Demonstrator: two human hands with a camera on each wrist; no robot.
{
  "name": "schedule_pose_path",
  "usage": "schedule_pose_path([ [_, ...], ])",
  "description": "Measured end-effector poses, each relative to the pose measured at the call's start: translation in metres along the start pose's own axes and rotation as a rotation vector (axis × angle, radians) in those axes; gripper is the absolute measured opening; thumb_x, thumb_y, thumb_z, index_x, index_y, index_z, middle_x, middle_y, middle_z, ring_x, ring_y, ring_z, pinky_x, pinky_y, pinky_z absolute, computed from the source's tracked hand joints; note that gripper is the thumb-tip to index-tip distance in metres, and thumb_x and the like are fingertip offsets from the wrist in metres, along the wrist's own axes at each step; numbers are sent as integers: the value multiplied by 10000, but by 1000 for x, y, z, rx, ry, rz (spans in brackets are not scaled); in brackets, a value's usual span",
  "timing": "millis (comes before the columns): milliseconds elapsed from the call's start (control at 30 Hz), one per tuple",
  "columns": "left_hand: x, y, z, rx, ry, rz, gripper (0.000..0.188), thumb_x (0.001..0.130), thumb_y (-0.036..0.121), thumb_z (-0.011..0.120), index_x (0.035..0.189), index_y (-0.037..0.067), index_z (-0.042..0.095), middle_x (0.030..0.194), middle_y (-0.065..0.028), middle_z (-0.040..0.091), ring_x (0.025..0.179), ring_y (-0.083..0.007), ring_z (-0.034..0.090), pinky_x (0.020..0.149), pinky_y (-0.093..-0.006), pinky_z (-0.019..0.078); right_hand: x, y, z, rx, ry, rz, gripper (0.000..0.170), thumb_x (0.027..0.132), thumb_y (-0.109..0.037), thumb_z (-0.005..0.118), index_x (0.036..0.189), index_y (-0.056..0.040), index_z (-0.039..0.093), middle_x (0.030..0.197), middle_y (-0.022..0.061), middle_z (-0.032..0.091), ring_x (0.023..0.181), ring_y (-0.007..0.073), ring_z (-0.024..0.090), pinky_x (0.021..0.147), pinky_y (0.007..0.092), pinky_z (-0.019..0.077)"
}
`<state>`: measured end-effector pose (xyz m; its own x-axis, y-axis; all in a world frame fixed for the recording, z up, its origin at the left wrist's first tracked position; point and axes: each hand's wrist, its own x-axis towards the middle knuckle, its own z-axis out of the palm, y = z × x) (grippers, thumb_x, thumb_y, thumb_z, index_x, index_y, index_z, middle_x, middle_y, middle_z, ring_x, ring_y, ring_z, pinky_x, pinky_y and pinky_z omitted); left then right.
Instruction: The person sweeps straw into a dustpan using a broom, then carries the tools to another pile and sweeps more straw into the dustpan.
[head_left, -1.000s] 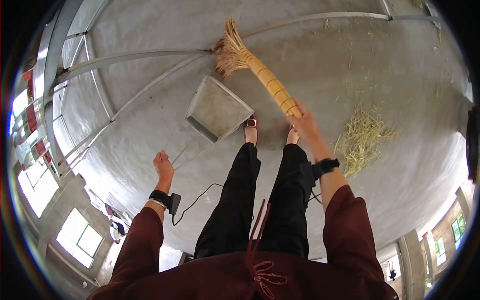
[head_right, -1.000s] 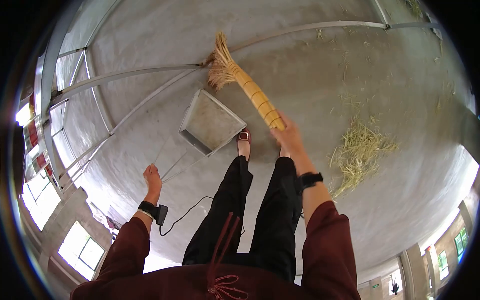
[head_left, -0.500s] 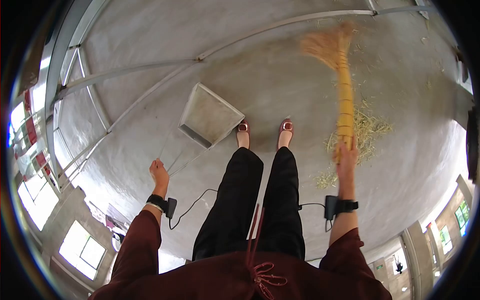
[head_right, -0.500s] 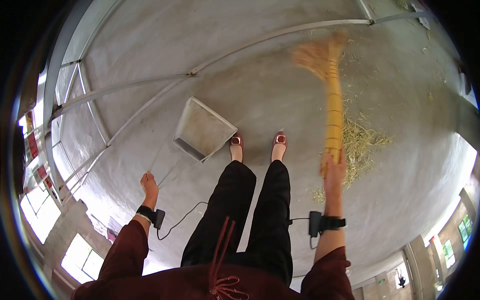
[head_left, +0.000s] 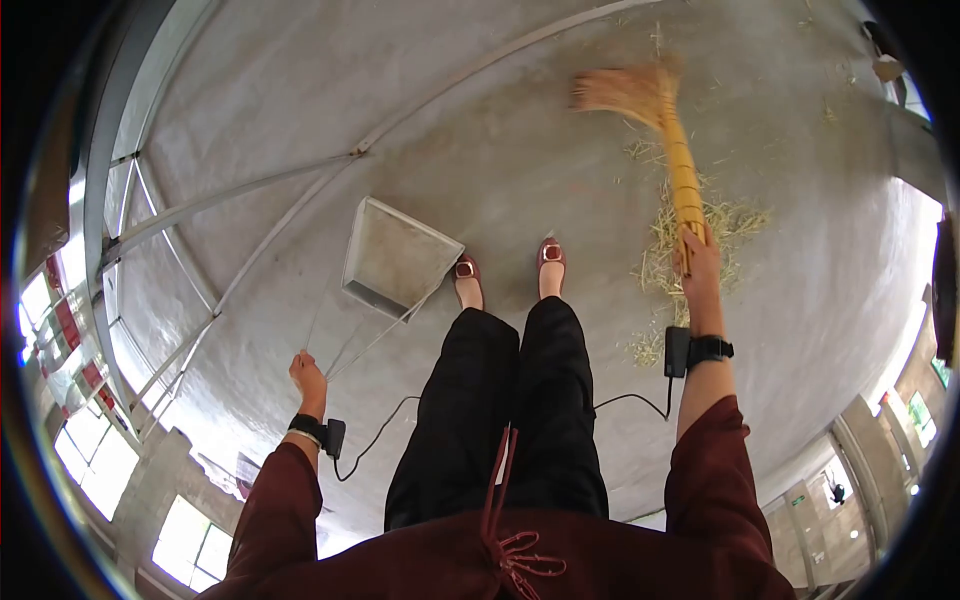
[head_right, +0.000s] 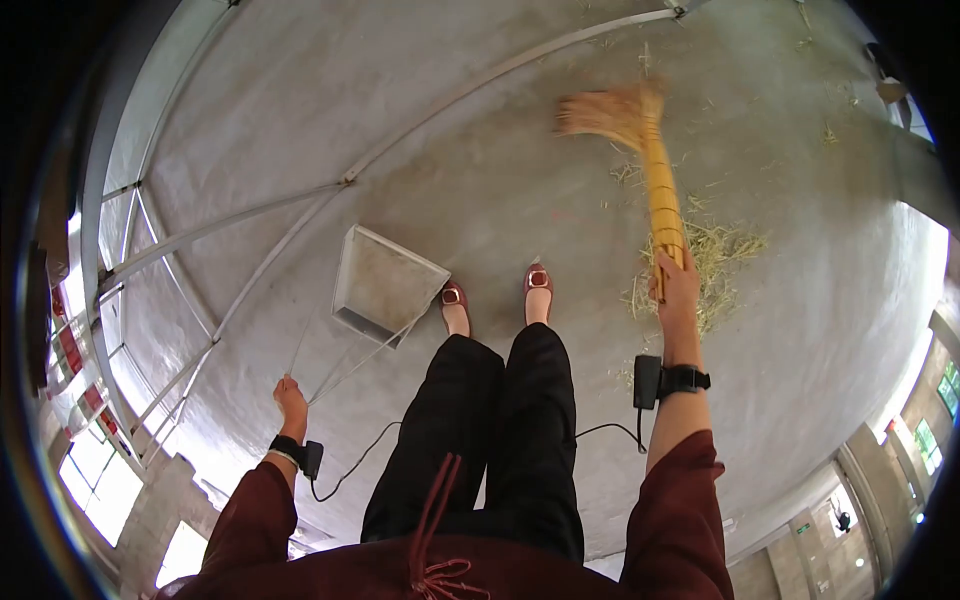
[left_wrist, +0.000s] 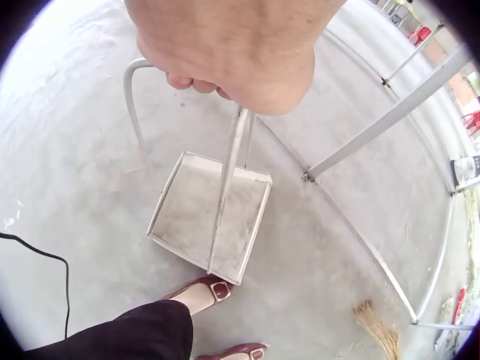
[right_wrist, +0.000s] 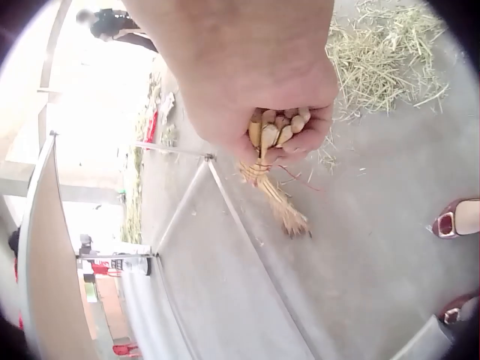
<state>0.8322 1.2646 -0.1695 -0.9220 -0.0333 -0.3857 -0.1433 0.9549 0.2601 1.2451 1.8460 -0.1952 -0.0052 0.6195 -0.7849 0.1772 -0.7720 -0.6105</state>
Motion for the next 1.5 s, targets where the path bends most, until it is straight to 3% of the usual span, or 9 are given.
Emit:
schedule_pose_path([
  [200, -4, 5, -2, 66, 49, 87, 352, 898, 216, 441, 643, -16, 507, 526, -75, 439, 517, -168, 392, 501, -342, 328, -43, -5, 37, 220, -189, -25, 551, 837, -79, 565, 1352, -128, 376, 819, 16, 542, 564, 91, 511, 425, 225, 410],
  [333, -2, 1, -2, 35, 29, 24, 357, 904, 221, 444, 637, -9, 501, 517, -56, 418, 499, -150, 376, 483, -331, 316, -11, -12, 155, 93, -523, -70, 542, 786, -86, 605, 1306, -113, 454, 896, 15, 568, 588, 77, 513, 455, 230, 418],
  [500, -3, 6, -5, -38, -2, -60, 364, 915, 228, 439, 631, 5, 483, 507, -21, 379, 481, -120, 349, 457, -313, 288, 22, -44, 270, -312, -648, -178, 451, 785, -148, 627, 1225, -105, 536, 684, -15, 541, 482, 59, 458, 389, 223, 344],
  [633, -1, 0, -5, -66, 13, -58, 363, 920, 235, 442, 629, 18, 464, 509, -4, 353, 471, -108, 326, 443, -304, 264, 54, -103, 233, -753, -553, -384, 353, 786, -212, 622, 1120, -100, 604, 641, -19, 535, 499, 66, 477, 411, 225, 348],
  [700, -2, 0, -5, -113, 6, -74, 362, 919, 238, 446, 631, 19, 462, 511, -3, 351, 469, -109, 323, 441, -304, 262, 117, -126, 188, -578, -484, -150, 398, 776, -230, 647, 1155, -122, 596, 630, -34, 508, 483, 63, 450, 396, 229, 326],
  [800, -4, 0, -5, -71, 12, -28, 358, 920, 237, 445, 639, 17, 467, 518, -5, 364, 470, -107, 323, 442, -302, 266, 156, -172, 137, -749, -188, -405, 457, 775, -135, 597, 1229, -154, 550, 638, -13, 523, 443, 87, 463, 377, 245, 339],
  [1000, 0, -6, -1, -56, 27, -37, 347, 916, 222, 443, 649, 1, 467, 543, -22, 391, 517, -128, 353, 486, -315, 297, 102, -197, 165, -978, 131, -714, 529, 769, -101, 597, 1284, -168, 498, 659, 11, 541, 443, 96, 472, 371, 267, 372],
  [1233, -6, 0, -4, 3, 48, 25, 338, 897, 211, 452, 652, -21, 472, 557, -81, 430, 554, -190, 394, 536, -355, 329, 38, -89, 322, -113, -774, -164, 442, 750, -29, 606, 1181, -102, 542, 675, -14, 494, 467, 98, 462, 376, 256, 342],
  [1500, -3, -2, -6, -16, 34, -44, 349, 904, 222, 446, 642, -8, 465, 545, -70, 420, 544, -171, 381, 528, -342, 322, 100, -47, 424, -293, -768, -58, 273, 778, -119, 616, 1047, -125, 576, 661, 6, 530, 470, 111, 498, 370, 240, 369],
])
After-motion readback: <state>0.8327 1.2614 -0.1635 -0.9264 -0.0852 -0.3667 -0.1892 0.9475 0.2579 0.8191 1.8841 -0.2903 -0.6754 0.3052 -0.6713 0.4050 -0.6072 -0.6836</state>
